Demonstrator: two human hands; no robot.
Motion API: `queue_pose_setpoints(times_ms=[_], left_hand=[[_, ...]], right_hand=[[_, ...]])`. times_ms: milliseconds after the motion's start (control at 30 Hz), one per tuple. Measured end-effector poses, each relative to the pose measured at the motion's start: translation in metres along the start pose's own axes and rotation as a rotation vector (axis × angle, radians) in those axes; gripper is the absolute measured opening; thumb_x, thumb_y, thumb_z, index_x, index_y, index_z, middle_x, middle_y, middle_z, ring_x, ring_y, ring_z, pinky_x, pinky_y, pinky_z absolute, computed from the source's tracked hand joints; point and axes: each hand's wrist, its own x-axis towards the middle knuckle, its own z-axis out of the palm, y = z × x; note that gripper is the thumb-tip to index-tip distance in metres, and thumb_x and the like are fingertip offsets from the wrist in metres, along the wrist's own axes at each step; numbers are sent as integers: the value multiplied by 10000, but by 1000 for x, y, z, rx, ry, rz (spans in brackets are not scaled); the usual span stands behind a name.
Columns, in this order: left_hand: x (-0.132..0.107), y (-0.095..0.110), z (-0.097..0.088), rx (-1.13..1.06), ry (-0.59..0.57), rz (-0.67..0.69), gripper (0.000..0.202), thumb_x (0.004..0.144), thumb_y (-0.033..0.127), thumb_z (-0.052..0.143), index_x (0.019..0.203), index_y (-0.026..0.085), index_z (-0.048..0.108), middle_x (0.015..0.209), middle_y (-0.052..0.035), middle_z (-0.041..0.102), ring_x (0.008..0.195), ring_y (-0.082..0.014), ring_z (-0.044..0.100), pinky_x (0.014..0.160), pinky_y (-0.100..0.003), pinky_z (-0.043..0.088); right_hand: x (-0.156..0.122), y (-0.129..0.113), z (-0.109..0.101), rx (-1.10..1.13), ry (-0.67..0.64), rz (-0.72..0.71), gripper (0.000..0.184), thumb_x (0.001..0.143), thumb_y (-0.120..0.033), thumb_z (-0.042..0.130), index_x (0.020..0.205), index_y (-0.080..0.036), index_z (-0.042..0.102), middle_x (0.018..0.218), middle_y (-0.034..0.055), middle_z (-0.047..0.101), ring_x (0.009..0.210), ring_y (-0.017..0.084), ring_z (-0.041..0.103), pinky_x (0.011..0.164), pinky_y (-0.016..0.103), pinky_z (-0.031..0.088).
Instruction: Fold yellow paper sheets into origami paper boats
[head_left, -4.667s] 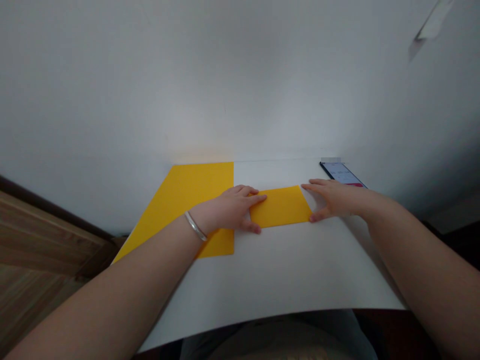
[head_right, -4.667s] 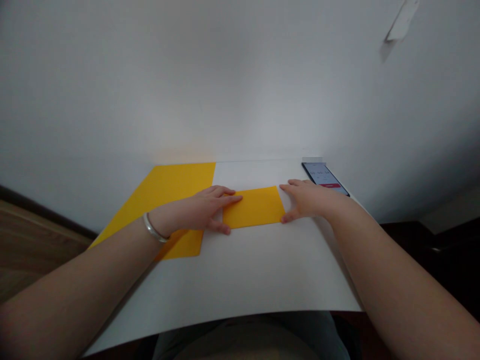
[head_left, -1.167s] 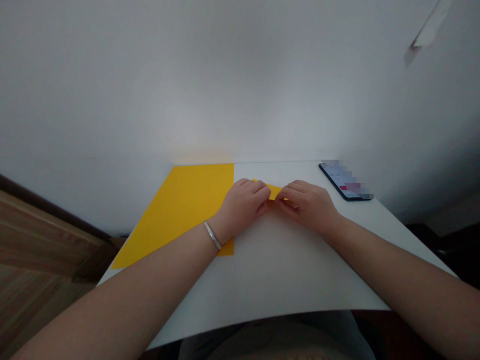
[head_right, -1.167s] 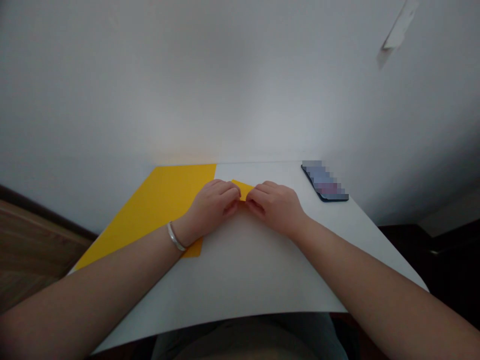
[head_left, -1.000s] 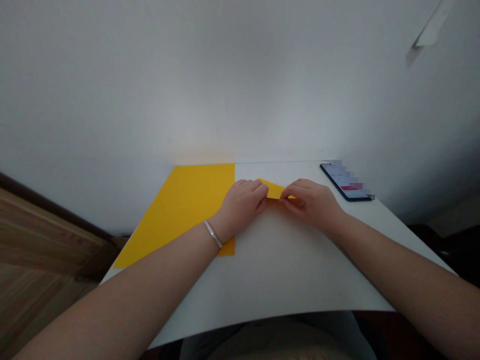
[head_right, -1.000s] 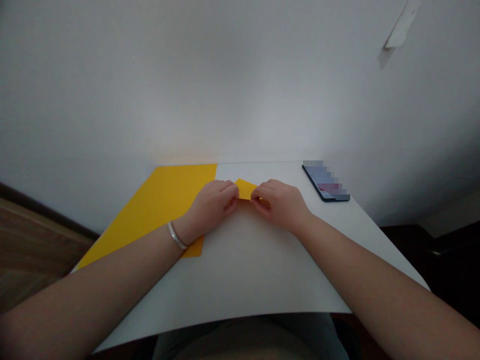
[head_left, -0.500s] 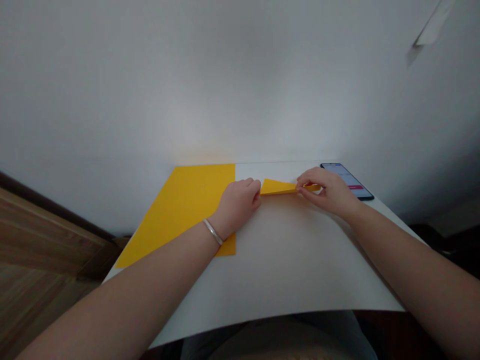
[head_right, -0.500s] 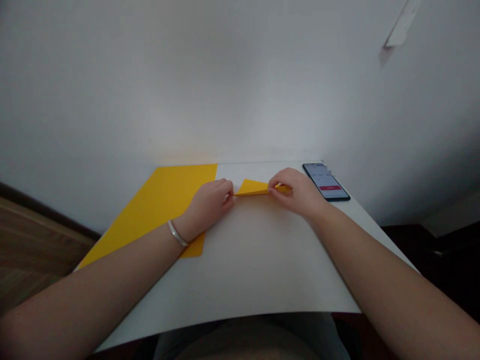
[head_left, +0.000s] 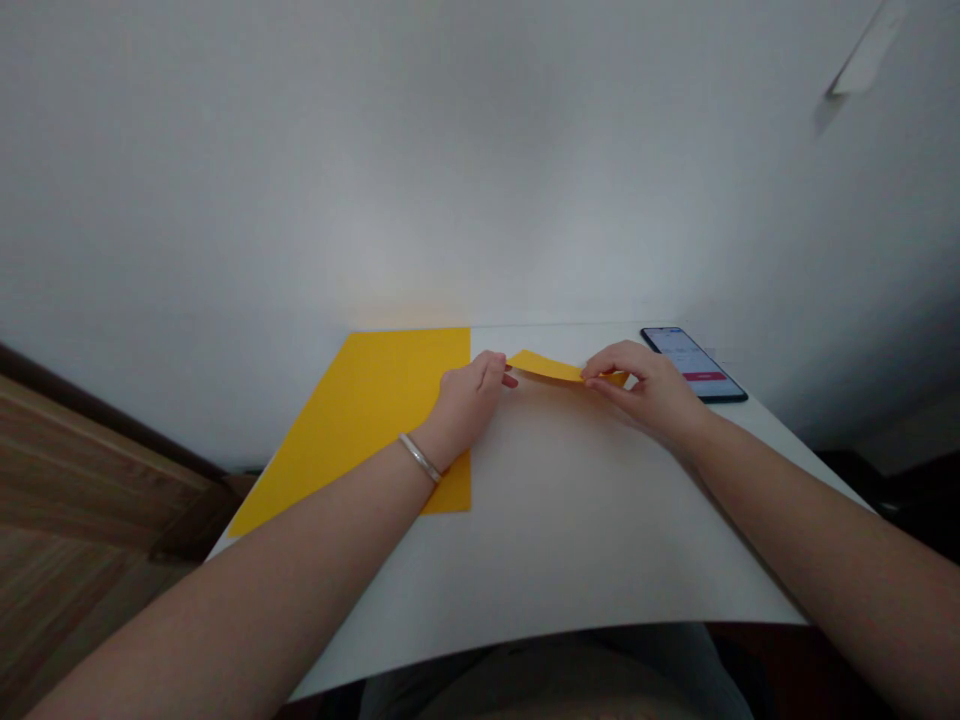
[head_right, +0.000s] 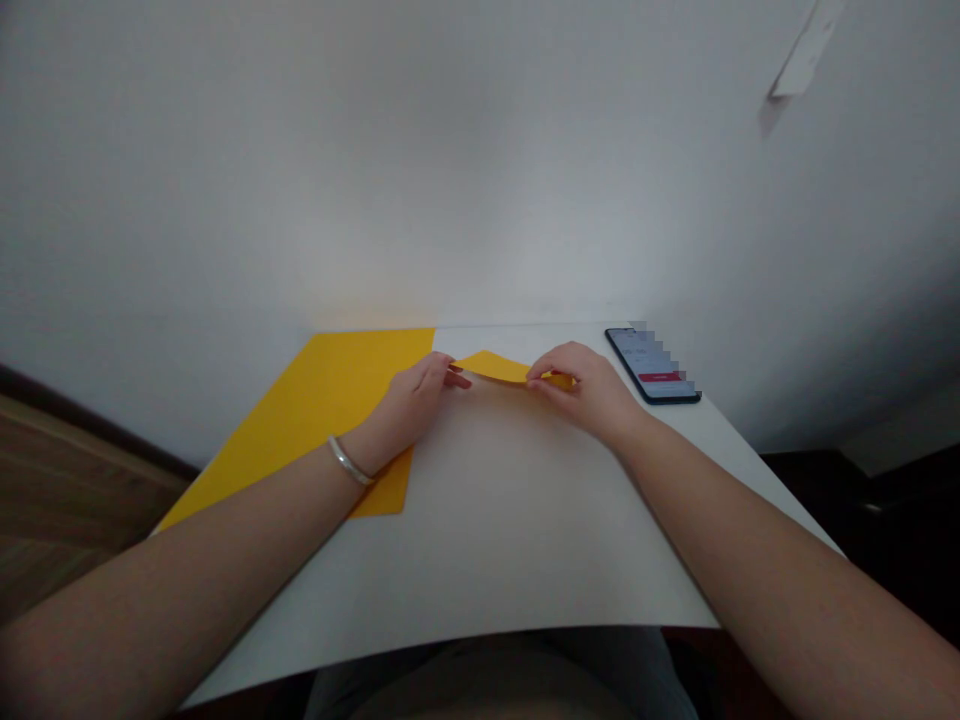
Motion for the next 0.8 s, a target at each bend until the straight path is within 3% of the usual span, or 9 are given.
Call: queue_pose_setpoints(times_ms=[133, 233, 367, 467, 600, 700, 800], left_hand=[[5, 4, -1, 113, 46, -47, 248, 922, 323, 377, 882, 203, 590, 837, -15, 694, 818, -190, 634, 745, -311, 437], [5, 6, -2, 121, 48, 16, 74, 818, 245, 514, 833, 198, 569, 789, -2, 664, 741, -165, 612, 682, -271, 431], [-1, 11, -3, 156, 81, 146, 52, 747, 195, 535, 783, 201, 498, 756, -1, 622, 692, -165, 574, 636, -270, 430], [-5, 15, -3, 143, 61, 260, 78, 723, 147, 516, 745, 205, 468, 869, -22, 657, 778, -174, 595, 694, -290, 454], [-6, 17, -5, 223, 21, 394, 94, 700, 120, 525, 750, 196, 500, 902, -39, 662, 838, -194, 599, 779, -334, 454], [-7, 17, -5, 302, -42, 464, 147, 691, 122, 546, 825, 183, 541, 873, -40, 648, 826, -202, 587, 791, -346, 447], [-8, 17, -3, 317, -133, 499, 212, 707, 117, 541, 912, 169, 555, 924, -49, 636, 828, -192, 581, 771, -323, 452]], right_hand=[[3, -2, 1, -49, -109, -186, 78, 842, -238, 606, 820, -238, 681, 892, 27, 719, 879, 187, 623, 797, 339, 485], [6, -6, 1, -177, -123, -225, 98, 853, -231, 588, 829, -236, 683, 935, 27, 720, 912, 193, 615, 818, 348, 487], [5, -7, 0, -354, -26, -156, 103, 840, -203, 580, 786, -229, 663, 1053, 49, 693, 1008, 234, 582, 883, 407, 466], [3, -2, 1, -392, 54, -55, 66, 796, -201, 622, 854, -227, 643, 1155, 84, 636, 1095, 265, 540, 941, 455, 439], [2, 2, 3, -255, 179, 79, 386, 729, -208, 681, 1091, -205, 549, 1200, 135, 570, 1123, 264, 525, 919, 447, 470], [2, 4, 4, -204, 159, 108, 491, 710, -189, 670, 1174, -215, 511, 1223, 132, 557, 1136, 269, 515, 895, 451, 485], [0, 8, 6, -223, 61, 106, 374, 709, -138, 630, 1071, -223, 588, 1158, 100, 616, 1100, 265, 540, 937, 465, 457]])
